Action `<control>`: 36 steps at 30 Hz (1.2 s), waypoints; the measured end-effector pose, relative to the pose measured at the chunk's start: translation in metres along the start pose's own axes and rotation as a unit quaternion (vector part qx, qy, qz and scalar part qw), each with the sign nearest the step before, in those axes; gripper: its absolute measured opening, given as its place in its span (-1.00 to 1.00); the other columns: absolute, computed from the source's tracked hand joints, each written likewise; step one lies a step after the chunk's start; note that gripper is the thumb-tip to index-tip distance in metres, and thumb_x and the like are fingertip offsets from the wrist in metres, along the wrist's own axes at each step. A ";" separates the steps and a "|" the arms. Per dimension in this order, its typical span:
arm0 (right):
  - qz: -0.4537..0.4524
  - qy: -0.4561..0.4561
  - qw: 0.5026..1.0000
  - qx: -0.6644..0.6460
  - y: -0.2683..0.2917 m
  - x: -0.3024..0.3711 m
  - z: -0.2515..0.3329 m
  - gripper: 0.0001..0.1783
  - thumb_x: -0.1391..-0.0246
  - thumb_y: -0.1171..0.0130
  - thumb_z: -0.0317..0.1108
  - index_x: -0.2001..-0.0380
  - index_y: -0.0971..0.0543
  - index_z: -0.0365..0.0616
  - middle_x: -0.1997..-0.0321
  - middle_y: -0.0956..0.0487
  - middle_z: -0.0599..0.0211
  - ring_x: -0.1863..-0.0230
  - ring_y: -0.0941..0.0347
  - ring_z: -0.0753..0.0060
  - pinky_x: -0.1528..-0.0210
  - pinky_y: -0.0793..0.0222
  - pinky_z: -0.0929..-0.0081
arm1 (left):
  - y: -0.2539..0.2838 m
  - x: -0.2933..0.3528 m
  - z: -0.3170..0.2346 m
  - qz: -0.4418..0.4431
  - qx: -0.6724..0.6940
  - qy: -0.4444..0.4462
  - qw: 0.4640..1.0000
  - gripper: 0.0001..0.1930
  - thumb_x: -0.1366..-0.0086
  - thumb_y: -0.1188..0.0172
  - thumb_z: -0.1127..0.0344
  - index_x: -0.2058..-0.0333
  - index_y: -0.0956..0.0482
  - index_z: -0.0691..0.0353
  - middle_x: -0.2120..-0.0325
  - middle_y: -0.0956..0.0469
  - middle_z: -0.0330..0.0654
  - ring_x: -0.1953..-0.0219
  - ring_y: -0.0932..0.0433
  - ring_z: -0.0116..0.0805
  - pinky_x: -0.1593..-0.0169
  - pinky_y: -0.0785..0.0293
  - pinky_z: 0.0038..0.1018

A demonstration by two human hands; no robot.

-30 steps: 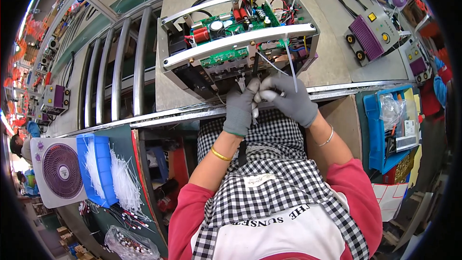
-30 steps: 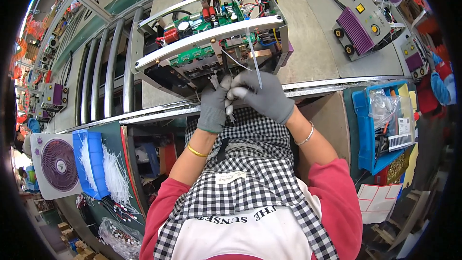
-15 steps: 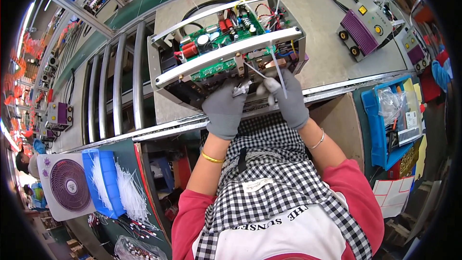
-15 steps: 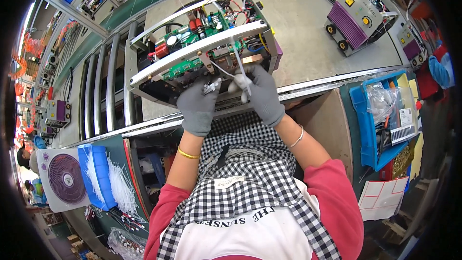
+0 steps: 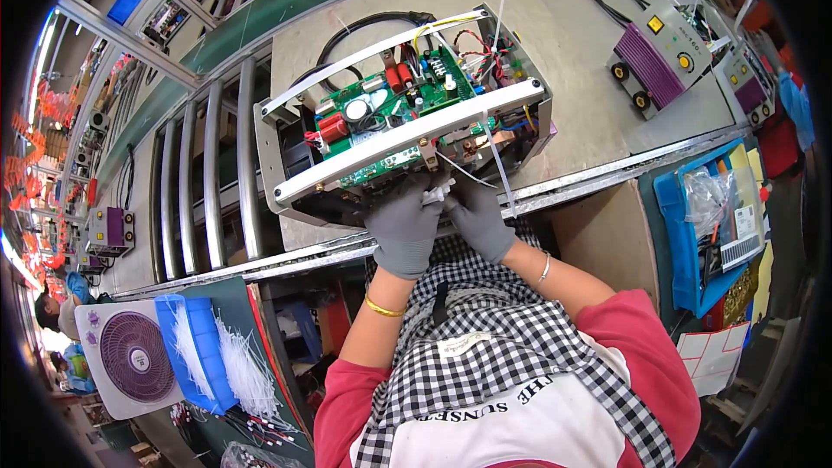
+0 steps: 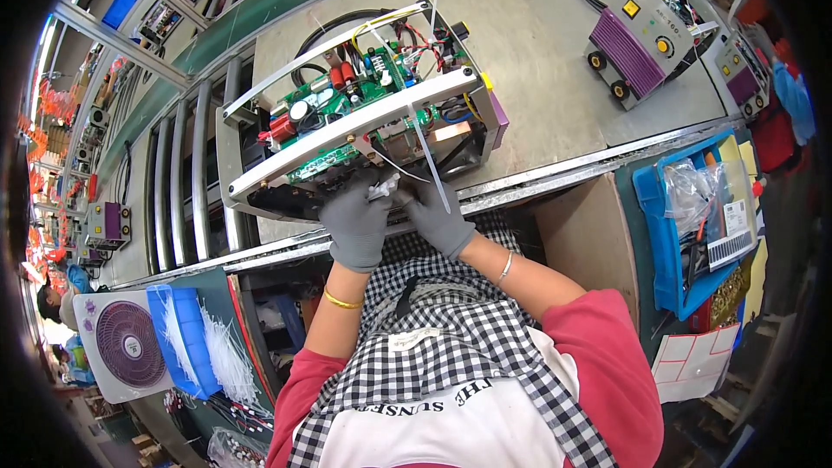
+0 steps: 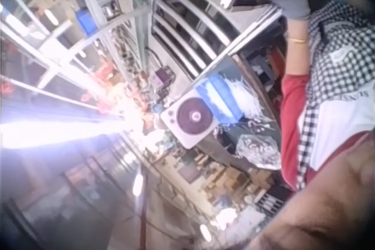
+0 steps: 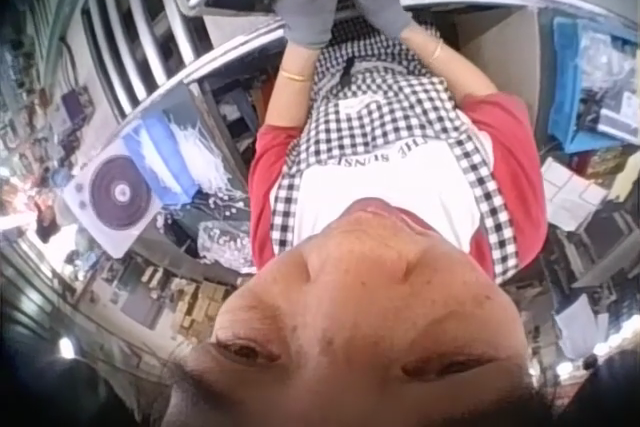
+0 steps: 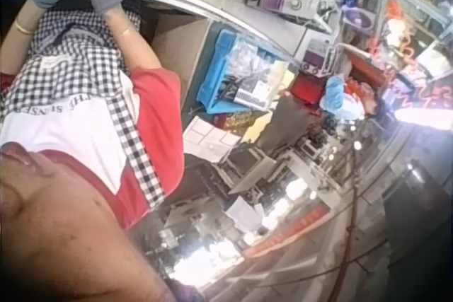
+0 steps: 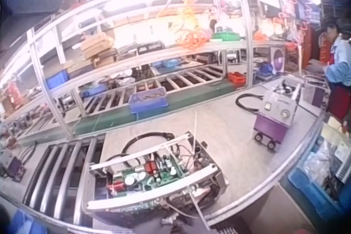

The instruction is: Assembling the internal components, wiring, and zip-tying cables within an electronic power enclosure on an assembly line.

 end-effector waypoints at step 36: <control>-0.016 -0.089 0.990 -0.103 0.060 -0.016 0.017 -0.33 -0.47 0.53 -0.03 -0.11 -0.40 -0.40 -0.02 -0.55 0.04 -0.12 -0.39 0.29 -0.26 -0.21 0.39 | 0.040 -0.146 0.211 -0.028 0.193 0.123 0.973 -0.61 -0.39 -0.10 0.20 -0.04 -0.49 0.39 0.51 -0.55 -0.24 0.46 -0.47 -0.53 0.33 -0.41 -0.59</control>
Point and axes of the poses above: each hand's wrist, its own x-axis away from the middle knuckle, its own y-axis out of the back of the hand, z = x × y, the point moved 10 cm from there along -x, towards the middle knuckle
